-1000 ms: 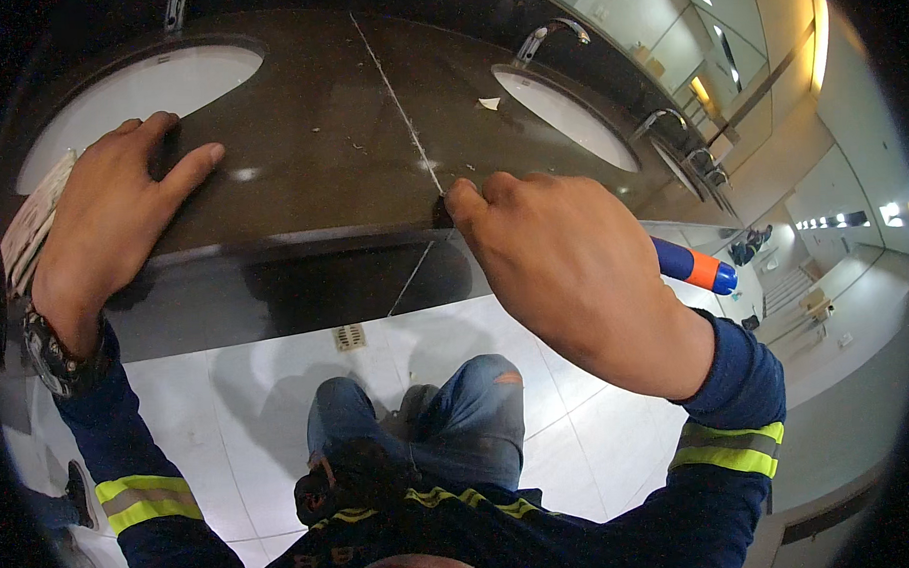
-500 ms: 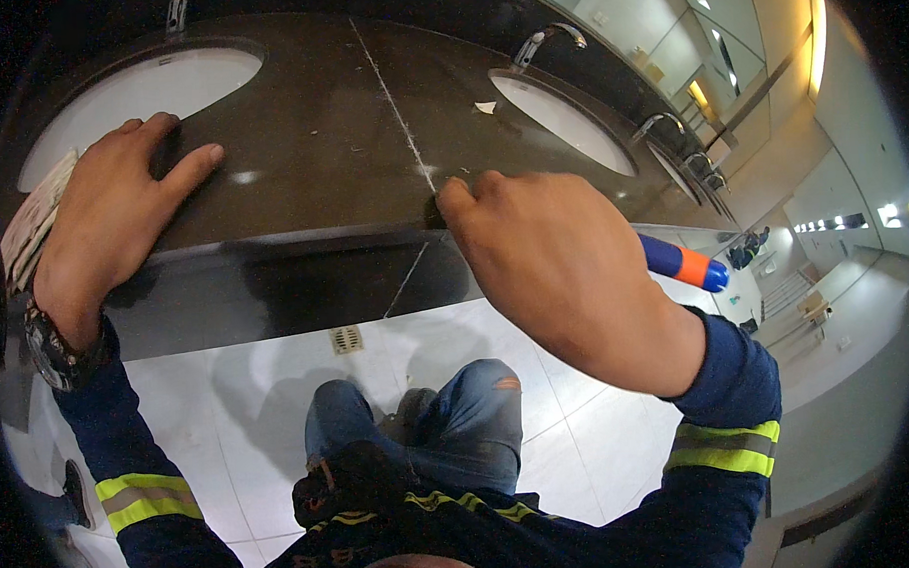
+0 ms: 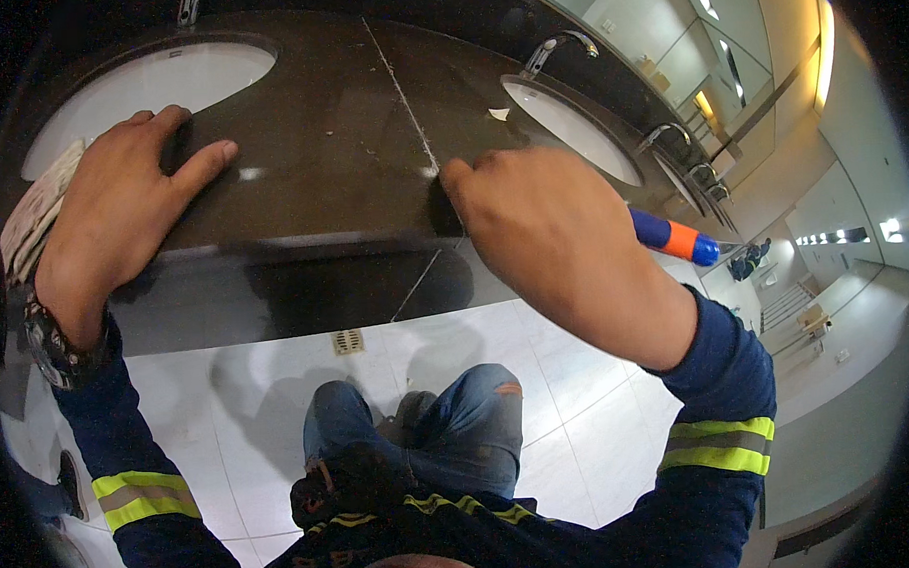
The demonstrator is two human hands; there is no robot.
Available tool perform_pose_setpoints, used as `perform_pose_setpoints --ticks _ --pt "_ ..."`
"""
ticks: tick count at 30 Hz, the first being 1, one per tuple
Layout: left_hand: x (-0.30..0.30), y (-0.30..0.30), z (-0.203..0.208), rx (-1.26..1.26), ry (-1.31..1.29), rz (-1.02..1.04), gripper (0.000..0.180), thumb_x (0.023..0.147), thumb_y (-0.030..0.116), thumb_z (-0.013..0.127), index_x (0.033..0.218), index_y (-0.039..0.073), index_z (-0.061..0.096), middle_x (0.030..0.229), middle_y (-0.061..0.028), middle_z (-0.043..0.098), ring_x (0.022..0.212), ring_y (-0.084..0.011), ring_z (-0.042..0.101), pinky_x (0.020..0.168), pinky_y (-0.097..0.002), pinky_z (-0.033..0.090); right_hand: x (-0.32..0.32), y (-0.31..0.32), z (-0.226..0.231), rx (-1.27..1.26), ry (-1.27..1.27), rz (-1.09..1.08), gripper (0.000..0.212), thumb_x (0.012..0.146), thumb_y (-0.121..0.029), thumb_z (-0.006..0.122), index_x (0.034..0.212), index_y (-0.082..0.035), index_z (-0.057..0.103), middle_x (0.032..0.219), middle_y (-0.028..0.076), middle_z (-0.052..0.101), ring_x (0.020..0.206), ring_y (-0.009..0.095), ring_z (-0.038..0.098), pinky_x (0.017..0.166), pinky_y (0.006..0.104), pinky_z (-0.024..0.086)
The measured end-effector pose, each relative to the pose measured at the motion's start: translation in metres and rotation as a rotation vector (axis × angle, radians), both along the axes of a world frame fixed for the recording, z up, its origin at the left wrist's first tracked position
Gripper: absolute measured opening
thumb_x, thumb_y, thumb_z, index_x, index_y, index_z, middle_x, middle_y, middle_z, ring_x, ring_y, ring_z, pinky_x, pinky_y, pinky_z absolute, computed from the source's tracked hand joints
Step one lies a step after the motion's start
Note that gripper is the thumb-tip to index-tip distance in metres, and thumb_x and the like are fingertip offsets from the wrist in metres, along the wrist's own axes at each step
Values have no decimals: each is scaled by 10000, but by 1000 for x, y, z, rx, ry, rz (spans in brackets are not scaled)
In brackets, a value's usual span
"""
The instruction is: The person uses a utility knife to scrape and peel away a white adhesive strip along a seam on a dark countertop. They repeatedly scrape the seam and pull off pieces of the strip by hand.
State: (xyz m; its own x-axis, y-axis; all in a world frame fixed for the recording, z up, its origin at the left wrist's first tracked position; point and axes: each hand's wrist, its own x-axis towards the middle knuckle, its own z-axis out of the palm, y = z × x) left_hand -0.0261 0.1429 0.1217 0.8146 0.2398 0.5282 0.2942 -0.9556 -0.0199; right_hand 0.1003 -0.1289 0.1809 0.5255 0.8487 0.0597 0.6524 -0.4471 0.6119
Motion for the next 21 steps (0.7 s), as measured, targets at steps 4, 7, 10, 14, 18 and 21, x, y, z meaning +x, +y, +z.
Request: perform_pose_setpoints --ticks 4,7,10,14,18,21 --pt "1 -6 3 -102 -18 19 641 980 521 579 1207 -74 649 1025 -262 664 979 -408 642 936 -456 492 30 14 1 18 -13 76 418 869 58 581 1266 -62 637 949 187 725 863 371 724 764 427 588" --pt "3 -10 7 -177 6 67 632 983 511 580 1217 -73 644 1037 -259 665 985 -405 642 940 -455 490 39 18 1 3 -40 115 425 865 66 580 1265 -63 646 944 187 726 868 369 725 767 425 589" --pt "5 -8 8 -123 55 69 636 985 515 575 1225 -70 642 1045 -256 665 990 -399 643 938 -455 491 22 15 4 -26 -16 47 421 861 71 584 1254 -63 651 948 183 725 865 370 725 765 423 590" --pt "0 7 -5 123 6 -60 646 985 525 571 1229 -69 643 1044 -252 663 992 -393 643 938 -456 492 -3 2 7 -10 5 -4 395 866 82 580 1229 -57 653 940 177 722 858 367 725 760 422 593" --pt "4 -8 7 -76 38 67 648 987 527 569 1232 -68 642 1046 -250 662 999 -393 641 943 -455 491 4 3 11 -48 25 -22 364 880 83 569 1209 -49 651 933 179 720 856 355 728 753 423 596" --pt "5 -9 7 -123 22 88 654 987 532 565 1234 -69 642 1050 -251 662 999 -394 640 943 -453 491 17 6 7 -6 -4 70 327 877 81 570 1164 -41 667 930 183 724 858 353 731 745 424 594"
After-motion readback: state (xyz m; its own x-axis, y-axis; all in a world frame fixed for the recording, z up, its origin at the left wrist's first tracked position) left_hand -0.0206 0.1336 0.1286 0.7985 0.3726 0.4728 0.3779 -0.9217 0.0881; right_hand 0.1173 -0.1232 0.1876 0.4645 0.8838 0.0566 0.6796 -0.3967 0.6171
